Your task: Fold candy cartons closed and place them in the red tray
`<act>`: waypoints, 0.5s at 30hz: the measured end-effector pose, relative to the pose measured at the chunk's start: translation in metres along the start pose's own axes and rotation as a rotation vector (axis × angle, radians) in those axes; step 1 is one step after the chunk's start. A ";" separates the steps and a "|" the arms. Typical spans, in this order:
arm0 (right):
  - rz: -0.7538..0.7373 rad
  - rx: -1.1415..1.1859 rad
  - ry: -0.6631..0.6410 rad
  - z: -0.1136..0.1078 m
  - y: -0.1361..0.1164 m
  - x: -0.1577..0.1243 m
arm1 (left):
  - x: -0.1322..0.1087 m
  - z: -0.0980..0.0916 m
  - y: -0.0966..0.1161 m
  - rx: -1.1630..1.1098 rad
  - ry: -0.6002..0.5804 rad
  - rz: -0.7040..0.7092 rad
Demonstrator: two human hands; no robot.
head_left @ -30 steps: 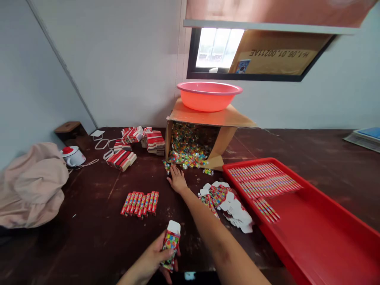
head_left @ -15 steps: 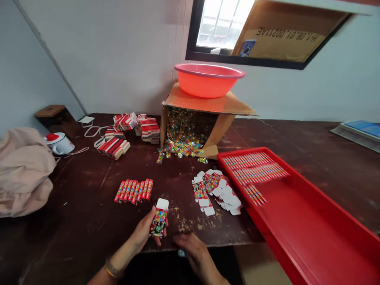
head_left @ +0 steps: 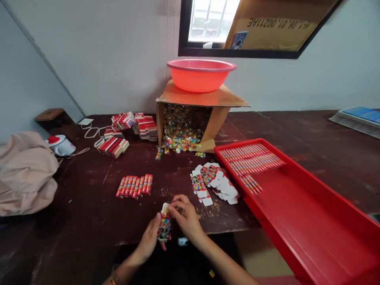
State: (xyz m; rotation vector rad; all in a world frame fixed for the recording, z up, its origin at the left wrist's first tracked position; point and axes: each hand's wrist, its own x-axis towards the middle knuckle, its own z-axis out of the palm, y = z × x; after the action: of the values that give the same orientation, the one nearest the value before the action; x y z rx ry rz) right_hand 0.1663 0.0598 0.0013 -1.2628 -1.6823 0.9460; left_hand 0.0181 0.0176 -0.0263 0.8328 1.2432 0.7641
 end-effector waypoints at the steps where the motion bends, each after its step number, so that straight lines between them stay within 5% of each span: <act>1: 0.037 0.034 0.061 0.004 0.002 -0.002 | -0.001 0.001 0.000 -0.008 0.020 -0.008; 4: 0.028 -0.031 0.080 0.007 0.001 -0.007 | -0.001 0.003 0.000 -0.037 0.066 -0.013; 10: -0.137 -0.323 -0.273 -0.015 -0.008 -0.006 | -0.002 0.003 -0.009 -0.047 -0.035 -0.066; 15: 0.001 -0.073 -0.152 -0.004 0.004 -0.008 | -0.004 0.000 -0.006 0.000 -0.008 -0.010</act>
State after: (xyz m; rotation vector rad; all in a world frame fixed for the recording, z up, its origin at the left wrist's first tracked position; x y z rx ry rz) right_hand 0.1726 0.0529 -0.0024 -1.2659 -1.8489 1.0114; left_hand 0.0178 0.0113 -0.0298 0.8286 1.2395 0.7526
